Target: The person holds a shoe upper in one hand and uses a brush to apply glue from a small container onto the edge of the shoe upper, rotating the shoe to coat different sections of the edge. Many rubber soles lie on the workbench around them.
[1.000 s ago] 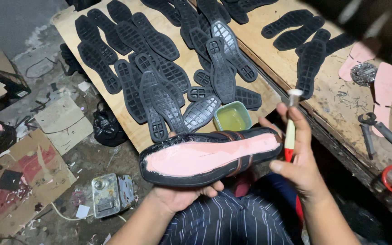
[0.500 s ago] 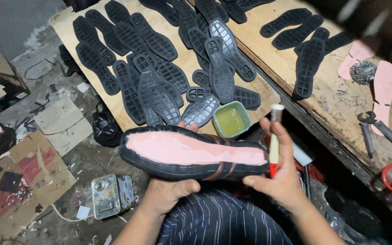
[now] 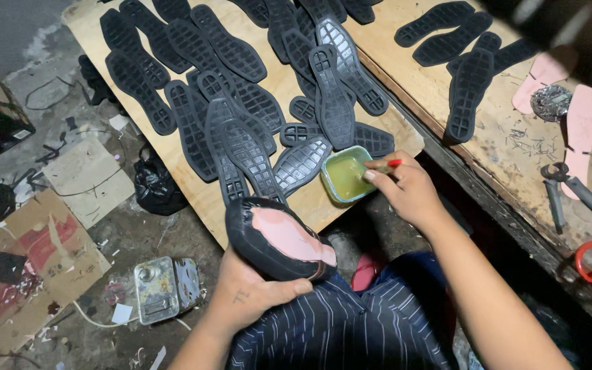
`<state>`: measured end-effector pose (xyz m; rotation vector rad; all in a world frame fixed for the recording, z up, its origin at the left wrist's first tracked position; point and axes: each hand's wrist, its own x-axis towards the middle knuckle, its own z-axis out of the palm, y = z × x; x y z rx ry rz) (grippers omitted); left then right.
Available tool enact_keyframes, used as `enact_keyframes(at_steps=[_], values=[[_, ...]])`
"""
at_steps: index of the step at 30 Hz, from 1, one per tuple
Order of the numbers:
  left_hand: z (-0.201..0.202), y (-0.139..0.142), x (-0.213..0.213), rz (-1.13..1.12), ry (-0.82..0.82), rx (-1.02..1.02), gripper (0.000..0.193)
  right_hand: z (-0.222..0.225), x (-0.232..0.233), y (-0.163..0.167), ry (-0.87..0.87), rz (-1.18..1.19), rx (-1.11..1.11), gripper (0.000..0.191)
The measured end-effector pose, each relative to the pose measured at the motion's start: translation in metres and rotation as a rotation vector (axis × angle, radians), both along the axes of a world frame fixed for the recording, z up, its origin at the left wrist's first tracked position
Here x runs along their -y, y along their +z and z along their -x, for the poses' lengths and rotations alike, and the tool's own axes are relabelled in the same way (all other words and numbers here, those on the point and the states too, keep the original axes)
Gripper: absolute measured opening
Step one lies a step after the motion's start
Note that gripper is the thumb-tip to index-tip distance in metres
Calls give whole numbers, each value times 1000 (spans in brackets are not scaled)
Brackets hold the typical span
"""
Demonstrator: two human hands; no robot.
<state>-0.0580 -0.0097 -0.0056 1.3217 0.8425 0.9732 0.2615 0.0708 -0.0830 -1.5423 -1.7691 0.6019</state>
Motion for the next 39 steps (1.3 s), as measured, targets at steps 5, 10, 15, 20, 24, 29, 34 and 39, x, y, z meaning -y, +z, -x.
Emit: enact_keyframes(at_steps=[5,10,15,20,24,29,34,39], values=[[-13,-5,7,82,45,22,90,13,-18,-12,-58,-82,130,26],[-12,-13,9,-47,90,-123,119,28,-20,-6,1,-155,256,20],[-10,-22,9,20,82,-108,130,19,8,20,-13,-434,36,15],[-12,-30,7,-75,10,-202,135,14,39,28,-147,78,-159,19],[-17,-32,1,-192,-89,-251,135,9,56,43,-164,284,-1055,23],[-25,-28,-3,-389,-141,-295,133,22,104,79,121,21,-1163,28],[-27,-22,-5,-431,-193,-278,133,38,113,101,172,17,-1145,29],[-30,-18,-2,-449,-160,-269,133,48,118,103,176,-256,-844,30]])
